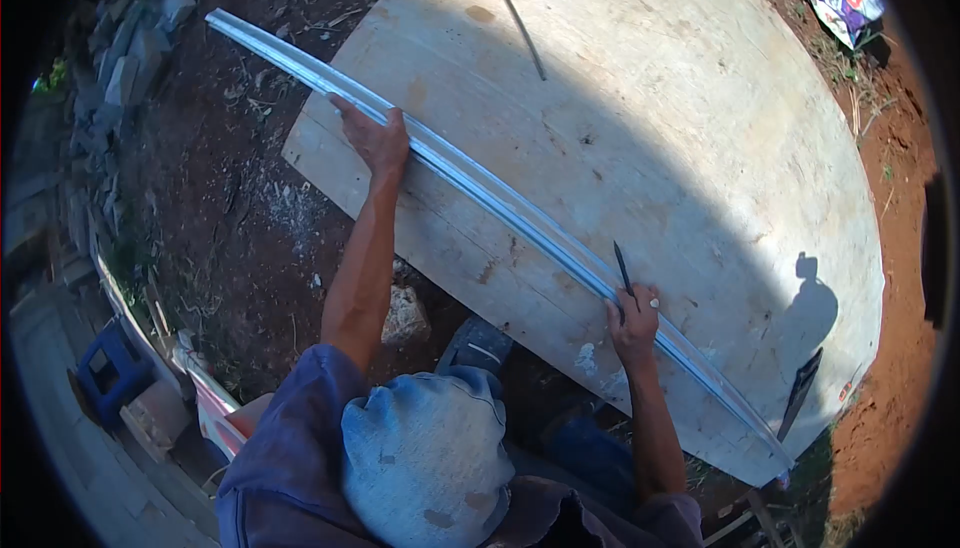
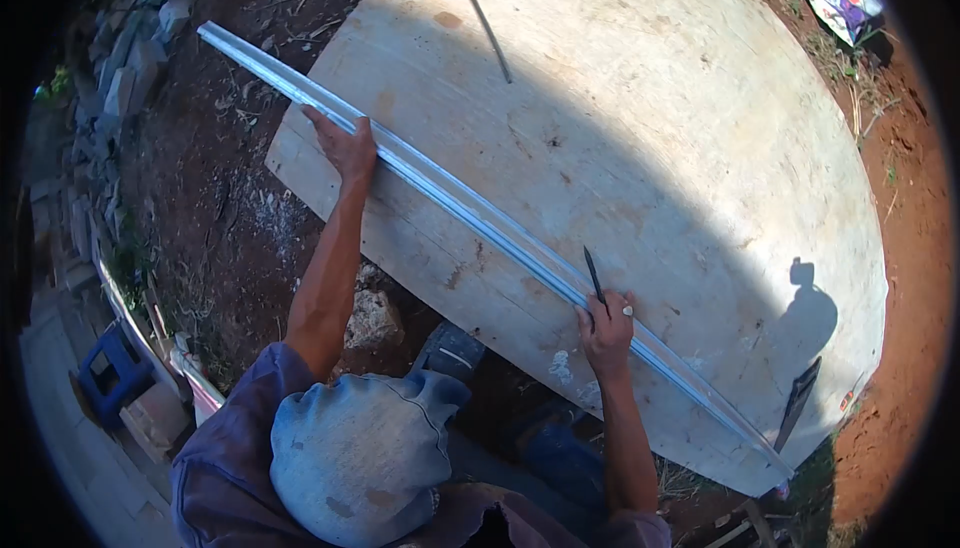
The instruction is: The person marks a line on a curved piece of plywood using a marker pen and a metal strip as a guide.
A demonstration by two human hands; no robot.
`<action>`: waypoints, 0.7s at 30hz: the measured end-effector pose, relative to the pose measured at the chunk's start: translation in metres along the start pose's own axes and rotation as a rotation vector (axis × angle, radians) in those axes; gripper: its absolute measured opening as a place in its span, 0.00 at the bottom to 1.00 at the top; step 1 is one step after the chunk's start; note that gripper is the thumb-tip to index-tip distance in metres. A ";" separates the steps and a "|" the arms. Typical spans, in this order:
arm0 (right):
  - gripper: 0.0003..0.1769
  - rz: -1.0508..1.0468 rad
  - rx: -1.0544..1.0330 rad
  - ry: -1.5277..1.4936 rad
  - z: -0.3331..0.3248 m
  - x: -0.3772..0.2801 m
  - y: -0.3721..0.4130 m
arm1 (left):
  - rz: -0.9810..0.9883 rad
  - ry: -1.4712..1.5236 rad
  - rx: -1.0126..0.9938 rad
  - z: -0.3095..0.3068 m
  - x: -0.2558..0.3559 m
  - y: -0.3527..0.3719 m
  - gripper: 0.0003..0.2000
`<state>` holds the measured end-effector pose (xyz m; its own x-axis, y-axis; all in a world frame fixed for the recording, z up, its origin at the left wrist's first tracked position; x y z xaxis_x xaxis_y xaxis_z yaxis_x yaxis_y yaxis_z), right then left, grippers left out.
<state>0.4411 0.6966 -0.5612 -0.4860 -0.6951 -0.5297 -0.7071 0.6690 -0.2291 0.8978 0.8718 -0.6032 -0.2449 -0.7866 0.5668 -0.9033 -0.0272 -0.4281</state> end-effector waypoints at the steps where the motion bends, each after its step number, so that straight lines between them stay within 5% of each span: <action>1: 0.15 0.028 -0.014 0.000 -0.005 -0.003 -0.004 | -0.027 0.084 -0.029 -0.002 0.008 0.001 0.47; 4: 0.19 0.023 0.118 0.017 -0.020 0.006 0.010 | -0.236 0.105 -0.215 -0.014 0.036 0.013 0.46; 6: 0.18 0.224 0.416 0.069 -0.048 0.022 0.020 | 0.129 -0.115 -0.036 0.027 -0.042 -0.010 0.47; 8: 0.19 0.364 0.556 0.183 -0.070 0.044 0.041 | 0.057 -0.082 -0.085 0.040 -0.065 -0.020 0.45; 10: 0.21 0.944 1.002 0.267 -0.089 0.083 0.095 | 0.069 -0.103 -0.069 0.038 -0.058 -0.019 0.47; 11: 0.22 1.016 1.073 0.400 -0.098 0.092 0.111 | 0.072 -0.142 -0.055 0.034 -0.054 -0.017 0.48; 15: 0.27 1.261 1.220 0.744 -0.122 0.142 0.173 | 0.115 -0.153 -0.013 0.028 -0.048 -0.015 0.51; 17: 0.32 1.637 1.445 0.670 -0.127 0.158 0.203 | 0.056 -0.170 -0.062 0.033 -0.059 -0.019 0.54; 21: 0.36 1.924 1.330 0.564 -0.143 0.168 0.204 | 0.053 -0.166 -0.053 0.039 -0.067 -0.023 0.54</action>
Point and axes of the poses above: each hand's wrist, its own y-axis away from the middle knuckle, its own z-axis out of the palm, x = y × z, the point moved 6 cm from there along -y, towards the middle knuckle, and after that the axes turned 15 degrees about x, right-handed, at the moved point
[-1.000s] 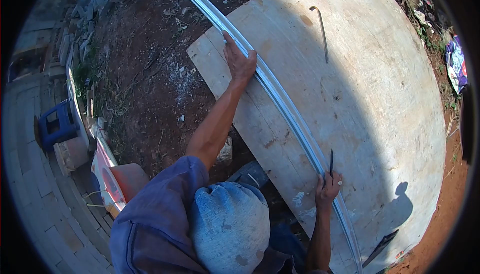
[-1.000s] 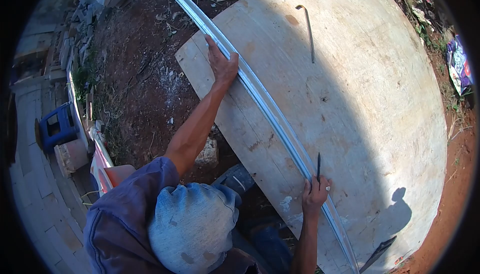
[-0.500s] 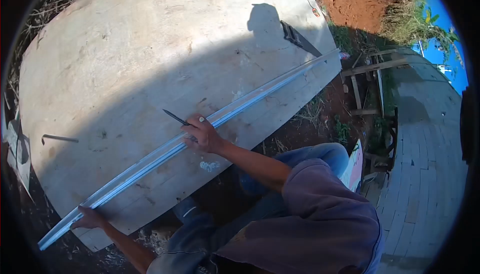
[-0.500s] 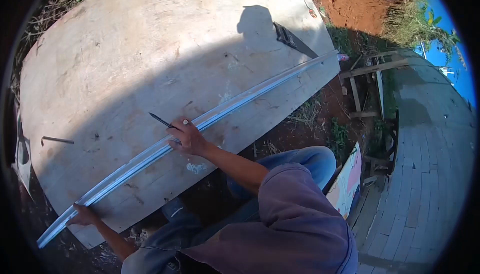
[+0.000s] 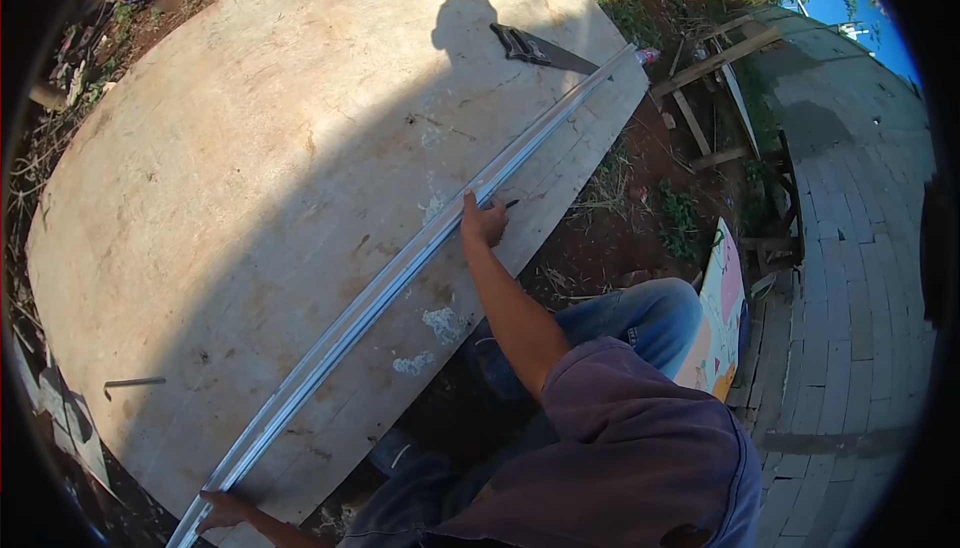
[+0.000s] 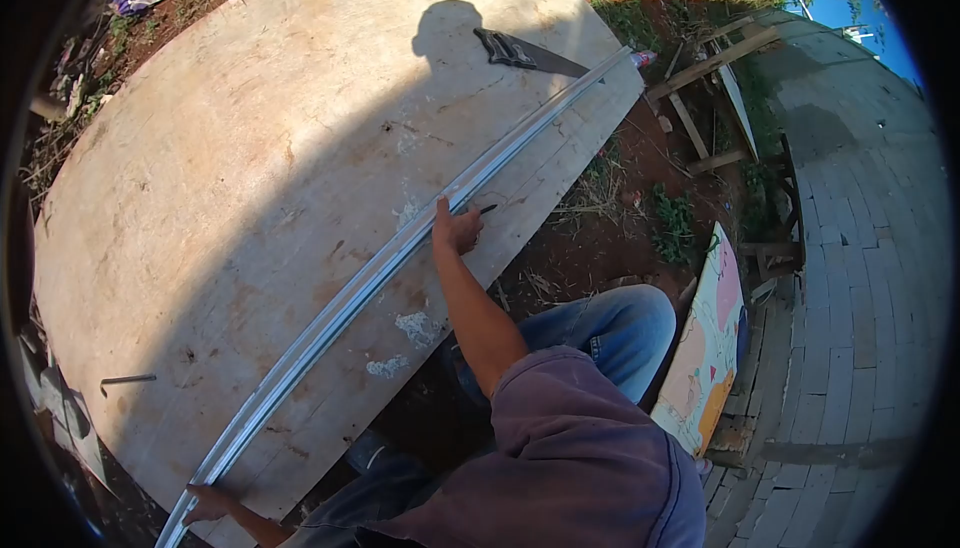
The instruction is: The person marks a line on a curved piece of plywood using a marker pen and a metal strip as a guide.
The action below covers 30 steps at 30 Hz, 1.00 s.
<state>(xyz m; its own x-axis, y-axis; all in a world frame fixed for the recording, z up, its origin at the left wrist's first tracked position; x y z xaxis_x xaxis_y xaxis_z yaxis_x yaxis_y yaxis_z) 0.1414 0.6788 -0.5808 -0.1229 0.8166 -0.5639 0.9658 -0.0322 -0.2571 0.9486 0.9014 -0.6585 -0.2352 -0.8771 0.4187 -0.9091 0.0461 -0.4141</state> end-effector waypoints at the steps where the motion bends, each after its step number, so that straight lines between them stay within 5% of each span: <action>1: 0.35 -0.008 -0.066 0.068 0.001 -0.003 -0.001 | -0.019 0.003 -0.011 -0.002 0.004 0.002 0.55; 8: 0.24 -0.030 -0.098 0.092 0.002 -0.009 0.001 | -0.018 -0.056 0.033 -0.002 0.005 -0.001 0.55; 16: 0.21 -0.074 -0.024 -0.007 -0.005 0.005 -0.004 | -0.031 -0.030 -0.035 0.004 0.000 -0.007 0.55; 19: 0.20 -0.064 -0.029 -0.019 -0.008 0.008 -0.007 | 0.078 -0.058 0.098 0.009 -0.004 -0.009 0.54; 25: 0.20 -0.074 -0.051 0.051 -0.013 0.009 -0.006 | -0.102 -0.038 -0.085 -0.016 0.025 0.004 0.54; 28: 0.21 -0.058 -0.073 0.083 -0.011 0.004 -0.006 | -0.021 -0.063 -0.012 -0.005 0.011 0.002 0.54; 30: 0.21 -0.051 -0.080 0.097 -0.006 0.003 -0.005 | 0.273 0.325 0.062 -0.008 0.025 0.011 0.53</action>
Point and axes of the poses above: each hand's wrist, its own y-axis away from the middle knuckle, its own z-axis out of the palm, x = y × z, the point moved 6 cm from there along -y, towards the middle knuckle, and after that the axes turned 15 degrees about x, right-handed, at the moved point
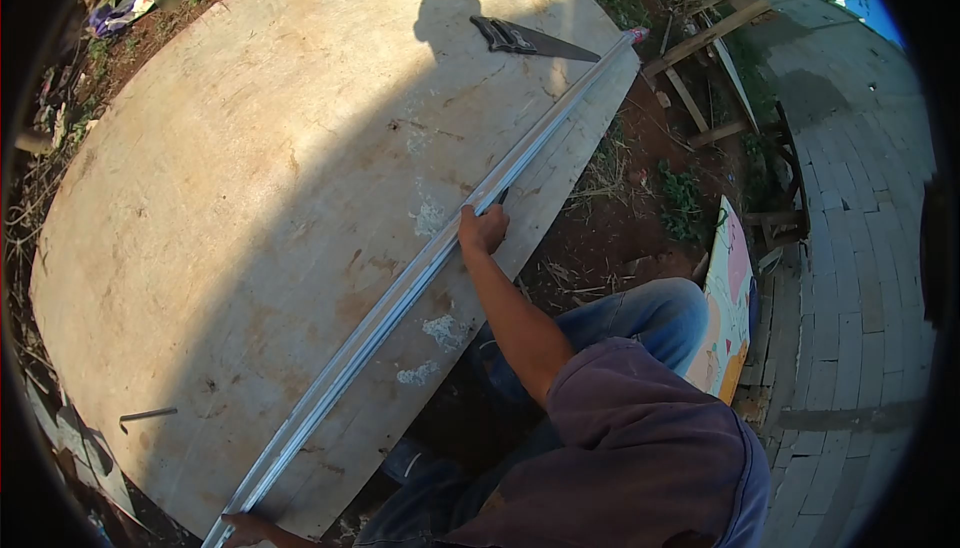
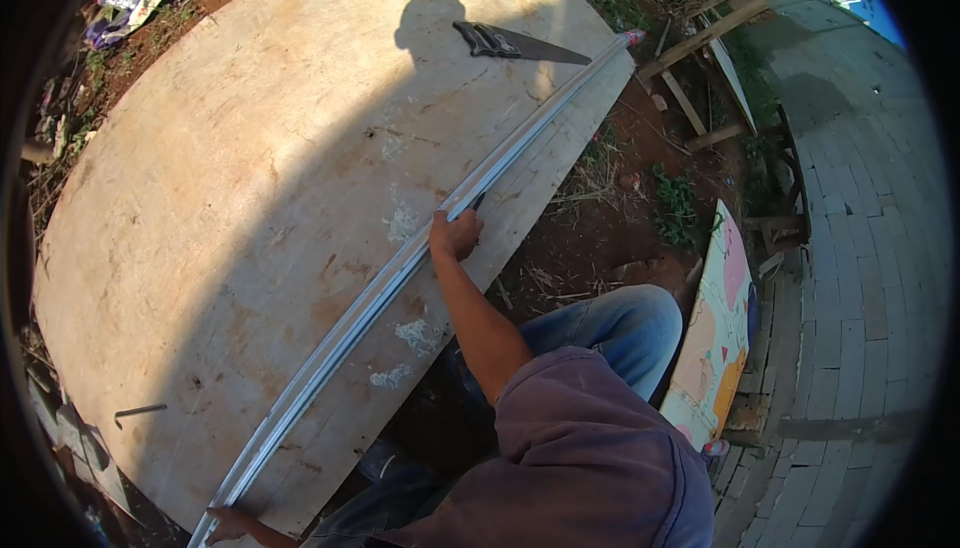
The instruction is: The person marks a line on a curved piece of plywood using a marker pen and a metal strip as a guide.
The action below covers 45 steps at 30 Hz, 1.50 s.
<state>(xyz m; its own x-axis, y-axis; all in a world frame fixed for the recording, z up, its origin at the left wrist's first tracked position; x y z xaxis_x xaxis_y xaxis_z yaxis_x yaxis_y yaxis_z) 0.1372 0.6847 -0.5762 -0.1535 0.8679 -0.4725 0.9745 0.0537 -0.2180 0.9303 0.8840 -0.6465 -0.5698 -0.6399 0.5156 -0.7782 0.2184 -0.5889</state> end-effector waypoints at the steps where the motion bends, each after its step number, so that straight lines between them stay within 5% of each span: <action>1: 0.21 0.003 -0.002 0.008 0.002 -0.001 0.000 | 0.001 -0.001 0.001 0.000 -0.005 -0.004 0.53; 3: 0.22 0.003 -0.002 0.013 0.006 -0.006 -0.001 | -0.303 -0.353 -0.082 -0.006 -0.021 -0.009 0.54; 10: 0.22 -0.007 -0.022 0.045 0.012 -0.025 0.003 | -0.197 -0.355 -0.002 0.001 -0.043 -0.010 0.53; 45: 0.20 -0.129 0.034 -0.090 0.005 -0.012 0.000 | -0.332 -0.331 -0.082 -0.007 -0.003 -0.007 0.51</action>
Point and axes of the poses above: each hand's wrist, its own y-axis away from the middle knuckle, its own z-axis out of the palm, x = y × z, the point moved 6 cm from there along -y, towards the middle knuckle, and after that the axes turned 15 degrees about x, right-handed, at the moved point
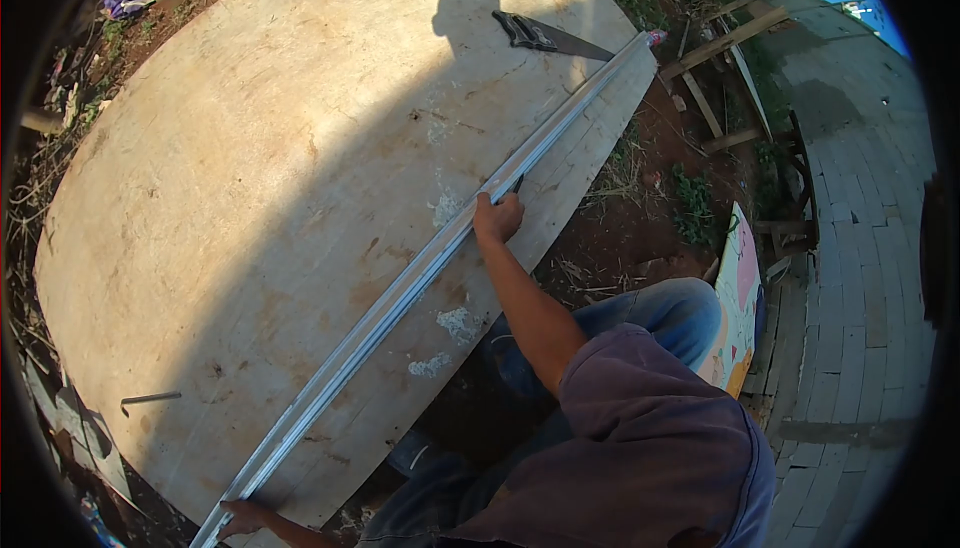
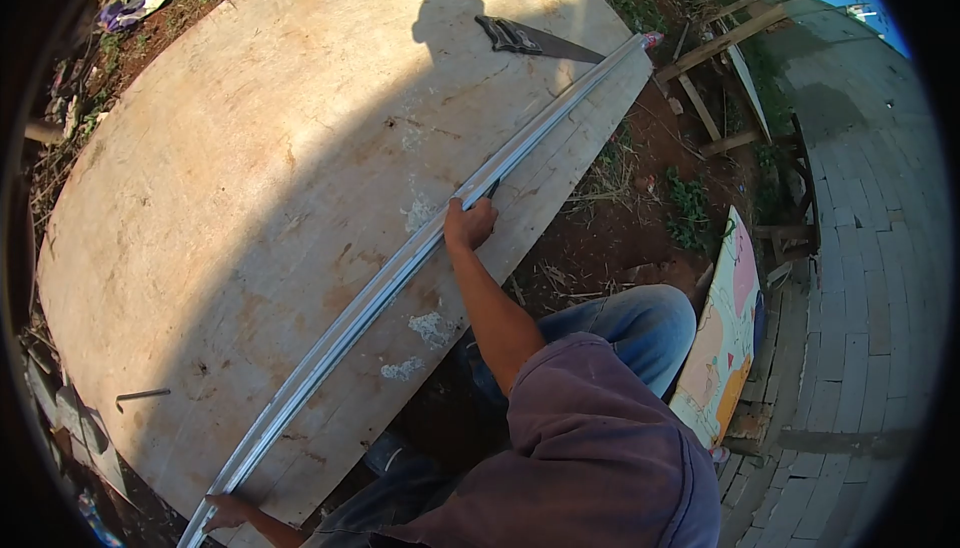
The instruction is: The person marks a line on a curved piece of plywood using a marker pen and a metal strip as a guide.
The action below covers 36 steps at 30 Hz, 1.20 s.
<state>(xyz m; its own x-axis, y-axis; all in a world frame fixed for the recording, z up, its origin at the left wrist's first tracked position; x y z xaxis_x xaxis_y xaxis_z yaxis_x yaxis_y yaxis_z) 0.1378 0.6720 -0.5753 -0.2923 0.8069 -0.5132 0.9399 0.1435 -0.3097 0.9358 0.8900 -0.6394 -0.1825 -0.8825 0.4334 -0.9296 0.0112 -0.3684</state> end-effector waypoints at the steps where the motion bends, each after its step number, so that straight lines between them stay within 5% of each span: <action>1: 0.20 0.001 0.008 -0.005 -0.001 0.001 0.000 | 0.001 -0.003 -0.001 -0.002 0.001 0.000 0.51; 25: 0.20 -0.013 -0.021 0.010 0.000 0.003 -0.001 | -0.027 -0.008 0.002 -0.001 0.001 0.001 0.50; 28: 0.20 -0.027 0.014 -0.008 0.001 0.003 -0.002 | -0.028 0.014 0.039 0.003 -0.005 -0.001 0.44; 36: 0.21 -0.055 0.049 -0.044 0.003 0.007 -0.003 | -0.036 0.044 -0.045 -0.004 0.006 0.004 0.51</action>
<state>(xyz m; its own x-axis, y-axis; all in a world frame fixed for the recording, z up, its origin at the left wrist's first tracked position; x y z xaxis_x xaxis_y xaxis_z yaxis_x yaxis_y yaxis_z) 0.1321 0.6758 -0.5802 -0.3519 0.7724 -0.5288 0.9128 0.1581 -0.3766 0.9299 0.8867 -0.6344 -0.1618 -0.8613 0.4816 -0.9490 0.0019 -0.3153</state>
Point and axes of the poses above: each hand's wrist, its own y-axis away from the middle knuckle, its own z-axis out of the palm, x = y × z, the point moved 6 cm from there along -y, towards the middle knuckle, and after that the axes turned 15 degrees about x, right-handed, at the moved point
